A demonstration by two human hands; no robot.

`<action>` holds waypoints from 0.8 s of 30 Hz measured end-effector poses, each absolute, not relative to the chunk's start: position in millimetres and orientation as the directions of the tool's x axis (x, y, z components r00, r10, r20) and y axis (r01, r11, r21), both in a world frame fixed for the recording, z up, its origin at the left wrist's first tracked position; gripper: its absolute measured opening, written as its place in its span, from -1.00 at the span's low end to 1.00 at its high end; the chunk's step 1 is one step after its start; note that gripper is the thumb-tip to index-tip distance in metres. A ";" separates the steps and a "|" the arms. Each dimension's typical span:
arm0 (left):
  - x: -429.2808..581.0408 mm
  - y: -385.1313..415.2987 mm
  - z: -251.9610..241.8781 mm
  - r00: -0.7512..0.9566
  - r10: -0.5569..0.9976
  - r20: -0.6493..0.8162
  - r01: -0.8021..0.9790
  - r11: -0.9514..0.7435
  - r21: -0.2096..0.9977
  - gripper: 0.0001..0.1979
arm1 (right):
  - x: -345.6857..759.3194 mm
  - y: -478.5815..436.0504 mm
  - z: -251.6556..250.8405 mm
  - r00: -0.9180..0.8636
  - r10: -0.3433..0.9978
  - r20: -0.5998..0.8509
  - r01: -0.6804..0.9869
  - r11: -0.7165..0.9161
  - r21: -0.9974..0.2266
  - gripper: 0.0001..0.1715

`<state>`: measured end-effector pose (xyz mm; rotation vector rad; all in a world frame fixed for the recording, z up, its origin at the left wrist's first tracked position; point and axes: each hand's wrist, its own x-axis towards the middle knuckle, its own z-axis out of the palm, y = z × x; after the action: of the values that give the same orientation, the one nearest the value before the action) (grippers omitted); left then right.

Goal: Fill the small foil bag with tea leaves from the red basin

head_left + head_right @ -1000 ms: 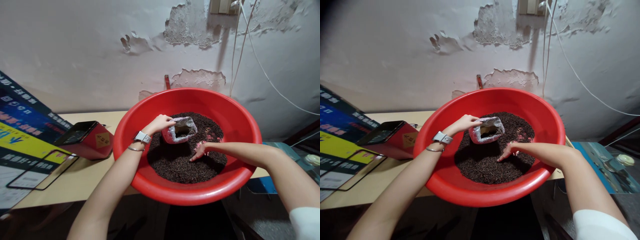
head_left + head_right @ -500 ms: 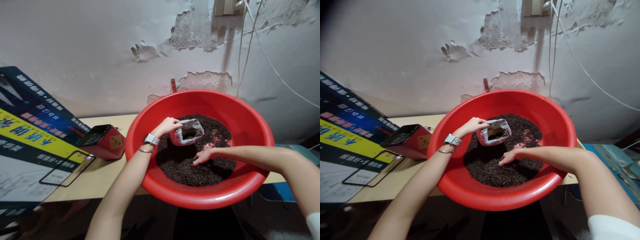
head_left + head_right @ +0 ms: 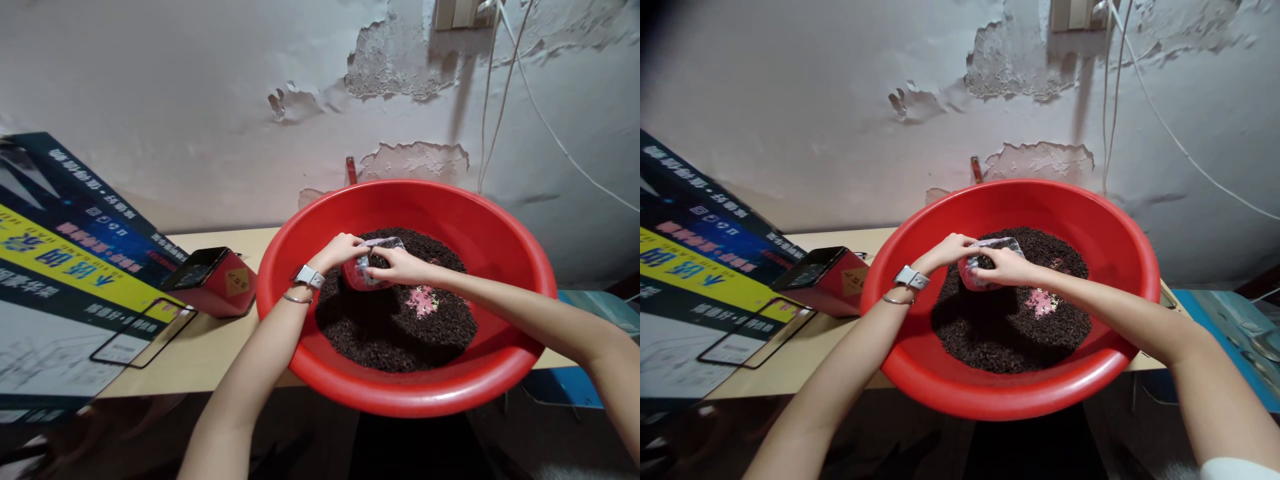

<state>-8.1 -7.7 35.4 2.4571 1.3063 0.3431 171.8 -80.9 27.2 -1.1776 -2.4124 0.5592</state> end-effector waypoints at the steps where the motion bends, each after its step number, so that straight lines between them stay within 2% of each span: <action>1: -8.1 -7.9 35.5 0.551 0.833 0.054 0.750 -0.522 0.406 -0.60 | 174.0 -76.8 24.4 -0.532 0.817 0.224 0.685 0.571 -0.454 -0.51; 4: -7.9 -9.2 36.2 0.551 0.833 0.050 0.757 -0.524 0.391 -0.57 | 178.8 -67.8 12.4 -0.501 0.835 0.227 0.768 0.550 -0.327 -0.50; 6: -7.7 -9.8 36.5 0.555 0.830 0.047 0.757 -0.528 0.384 -0.57 | 180.1 -64.8 7.3 -0.528 0.823 0.210 0.767 0.568 -0.299 -0.55; 8: -7.6 -10.0 36.4 0.557 0.830 0.046 0.757 -0.529 0.385 -0.58 | 181.8 -61.7 7.7 -0.541 0.806 0.241 0.743 0.592 -0.313 -0.63; 10: -7.6 -9.8 36.0 0.548 0.835 0.044 0.764 -0.522 0.380 -0.59 | 187.4 -55.7 12.5 -0.482 0.820 0.309 0.735 0.570 -0.367 -0.70; 12: -7.7 -9.7 35.7 0.539 0.841 0.047 0.771 -0.515 0.376 -0.61 | 199.5 -45.2 17.3 -0.354 0.865 0.356 0.758 0.488 -0.433 -0.72; 14: -7.8 -10.0 35.5 0.539 0.841 0.051 0.768 -0.516 0.379 -0.63 | 217.9 -31.2 16.9 -0.224 0.913 0.342 0.807 0.370 -0.460 -0.70; 16: -8.0 -10.4 35.4 0.543 0.838 0.051 0.765 -0.519 0.382 -0.64 | 238.7 -17.5 8.1 -0.134 0.962 0.237 0.881 0.225 -0.417 -0.69; 19: -8.3 -10.6 34.7 0.545 0.836 0.054 0.761 -0.521 0.386 -0.65 | 262.3 -7.5 -20.8 -0.057 0.994 -0.091 0.965 0.031 -0.262 -0.56; 21: -8.6 -10.3 34.1 0.553 0.831 0.059 0.754 -0.530 0.389 -0.65 | 267.6 -10.7 -45.9 -0.040 0.961 -0.273 0.980 -0.015 -0.196 -0.41; 24: -8.8 -10.2 33.7 0.558 0.827 0.064 0.750 -0.536 0.389 -0.64 | 262.5 -24.4 -79.6 -0.066 0.927 -0.370 0.981 -0.008 -0.195 -0.16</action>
<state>-8.8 -10.2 33.7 2.4783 1.2974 0.3455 262.5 -24.4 -79.6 -2.2322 -2.3012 0.6675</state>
